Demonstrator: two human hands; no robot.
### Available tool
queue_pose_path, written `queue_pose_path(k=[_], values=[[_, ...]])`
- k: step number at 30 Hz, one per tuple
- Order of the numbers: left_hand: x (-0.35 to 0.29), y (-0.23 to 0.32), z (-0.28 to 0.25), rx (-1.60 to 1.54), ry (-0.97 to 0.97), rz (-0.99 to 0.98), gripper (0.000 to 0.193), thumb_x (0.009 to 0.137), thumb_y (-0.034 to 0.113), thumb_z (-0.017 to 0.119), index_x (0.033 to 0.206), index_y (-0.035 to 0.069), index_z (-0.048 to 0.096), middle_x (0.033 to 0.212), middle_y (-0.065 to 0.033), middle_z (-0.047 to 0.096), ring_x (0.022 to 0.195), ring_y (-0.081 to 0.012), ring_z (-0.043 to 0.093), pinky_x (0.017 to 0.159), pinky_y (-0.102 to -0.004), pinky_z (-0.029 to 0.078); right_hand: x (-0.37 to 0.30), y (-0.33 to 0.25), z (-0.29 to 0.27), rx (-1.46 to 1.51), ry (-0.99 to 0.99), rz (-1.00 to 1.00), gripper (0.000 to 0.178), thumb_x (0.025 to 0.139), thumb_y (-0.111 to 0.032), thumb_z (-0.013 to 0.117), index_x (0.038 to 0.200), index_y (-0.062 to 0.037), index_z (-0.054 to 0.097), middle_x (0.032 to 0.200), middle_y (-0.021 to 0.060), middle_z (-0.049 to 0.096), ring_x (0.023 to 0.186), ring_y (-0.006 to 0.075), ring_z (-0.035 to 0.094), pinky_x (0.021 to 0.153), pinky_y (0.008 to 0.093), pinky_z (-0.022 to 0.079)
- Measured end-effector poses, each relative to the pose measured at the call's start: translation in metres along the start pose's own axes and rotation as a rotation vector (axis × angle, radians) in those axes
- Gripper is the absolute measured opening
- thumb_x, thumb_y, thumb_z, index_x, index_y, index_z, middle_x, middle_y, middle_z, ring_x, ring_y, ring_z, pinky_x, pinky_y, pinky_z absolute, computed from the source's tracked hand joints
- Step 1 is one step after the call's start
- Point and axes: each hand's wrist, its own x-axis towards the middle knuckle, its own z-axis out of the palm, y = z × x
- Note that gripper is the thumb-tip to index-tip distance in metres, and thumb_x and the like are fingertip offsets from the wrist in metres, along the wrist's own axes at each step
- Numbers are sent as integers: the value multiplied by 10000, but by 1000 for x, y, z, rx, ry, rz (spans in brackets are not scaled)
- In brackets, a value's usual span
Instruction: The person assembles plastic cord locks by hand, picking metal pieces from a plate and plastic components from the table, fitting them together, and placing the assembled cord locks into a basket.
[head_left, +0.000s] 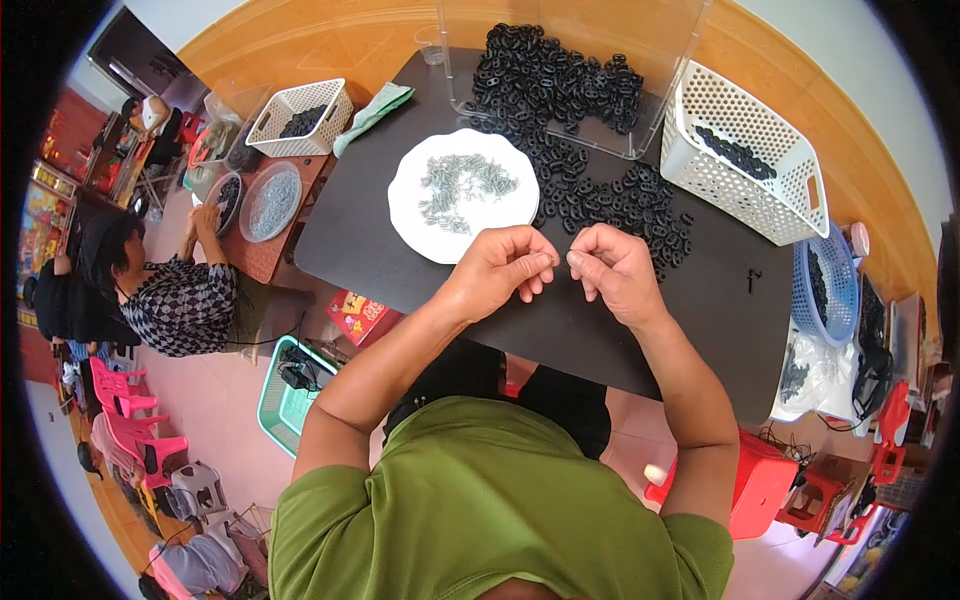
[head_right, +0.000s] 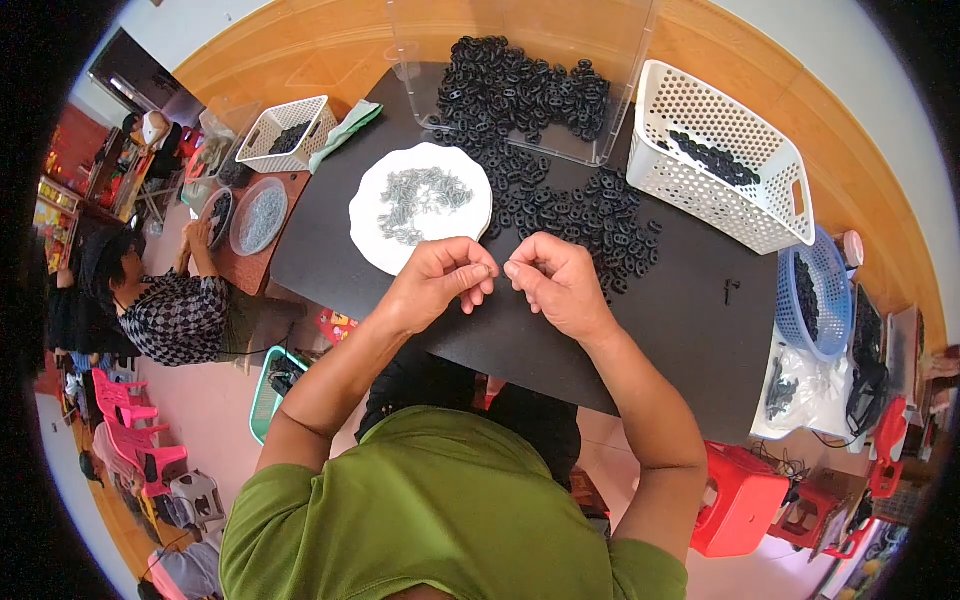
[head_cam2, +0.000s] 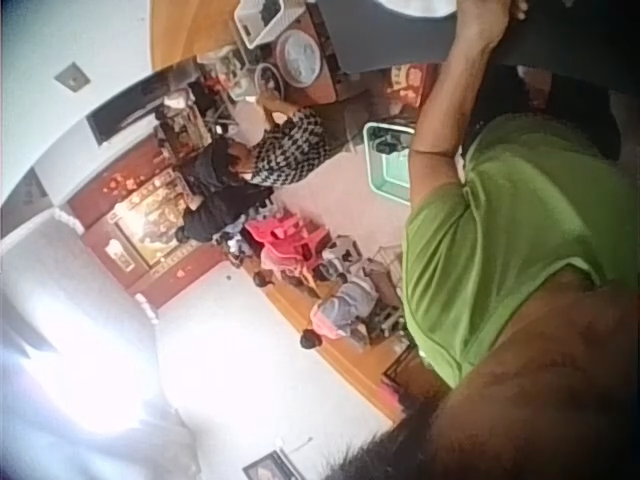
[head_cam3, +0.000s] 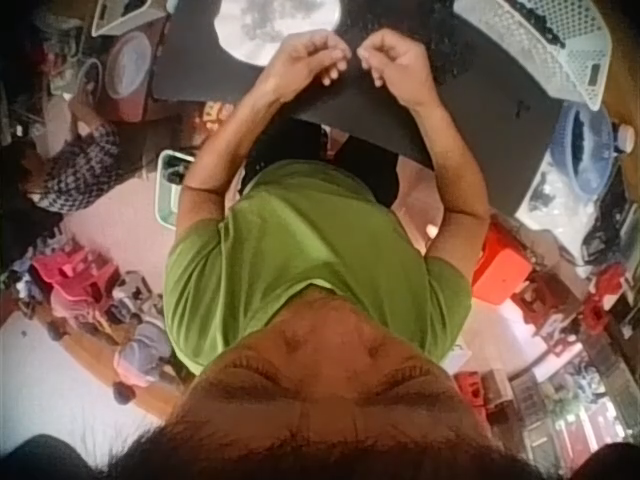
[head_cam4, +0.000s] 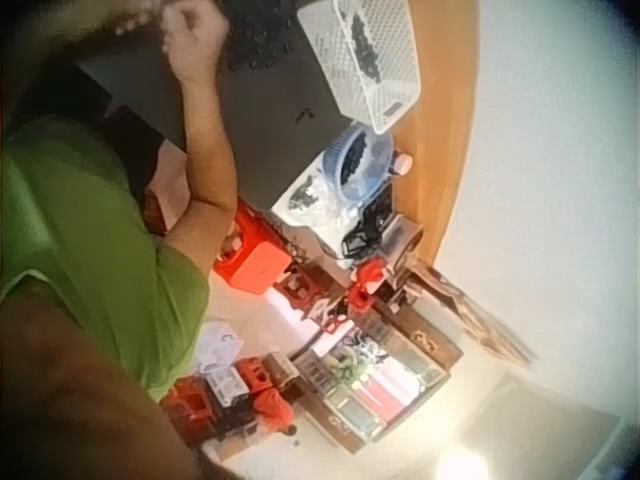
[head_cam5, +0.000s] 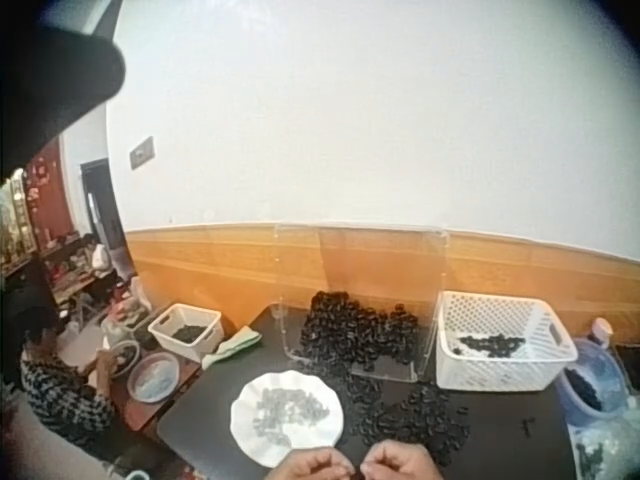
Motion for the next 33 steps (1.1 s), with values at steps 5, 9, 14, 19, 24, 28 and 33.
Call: queue_pose_path(k=[5,9,14,19,24,28,33], values=[[-1,-2,3,35,-8,11,103,884,96,527,884,2,569,722,-14,567,599,-58,519,521,-188,442,-1,1,0,-44,3,-5,104,821,-94,595,761,-19,554,627,-5,533,483,28,457,408,174,363],[-1,-2,3,56,1,8,91,883,88,524,878,6,563,715,-10,560,598,-54,513,520,-187,442,-1,1,0,-48,-12,-2,108,822,-99,595,759,-22,552,621,-9,529,469,28,452,402,173,351],[-1,-1,4,94,10,20,86,881,77,517,862,4,558,702,-6,552,595,-49,506,512,-186,441,-1,3,1,-58,-17,4,120,823,-107,596,749,-26,547,606,-13,525,450,27,448,395,173,344],[-2,1,6,186,37,20,87,871,69,525,833,-1,560,674,-3,550,577,-47,503,490,-188,432,-2,1,2,-74,-32,6,141,823,-102,593,721,-31,526,585,-18,519,435,26,442,377,180,335],[0,6,8,239,55,-19,81,863,58,529,822,-4,560,656,-10,555,555,-53,505,465,-193,424,-1,3,4,-105,-11,10,148,824,-94,589,711,-32,515,569,-19,509,430,27,434,375,185,329],[5,11,11,341,61,-51,72,852,49,535,820,-12,556,642,-23,558,537,-62,511,451,-204,425,-3,6,5,-140,34,-44,149,825,-80,580,705,-31,507,559,-18,499,429,30,428,380,191,332],[14,14,12,378,31,-35,77,848,52,537,828,-21,551,642,-28,560,535,-70,520,456,-215,435,1,2,-3,-219,29,-52,123,826,-47,567,717,-25,514,599,-2,507,450,36,439,392,187,357]])
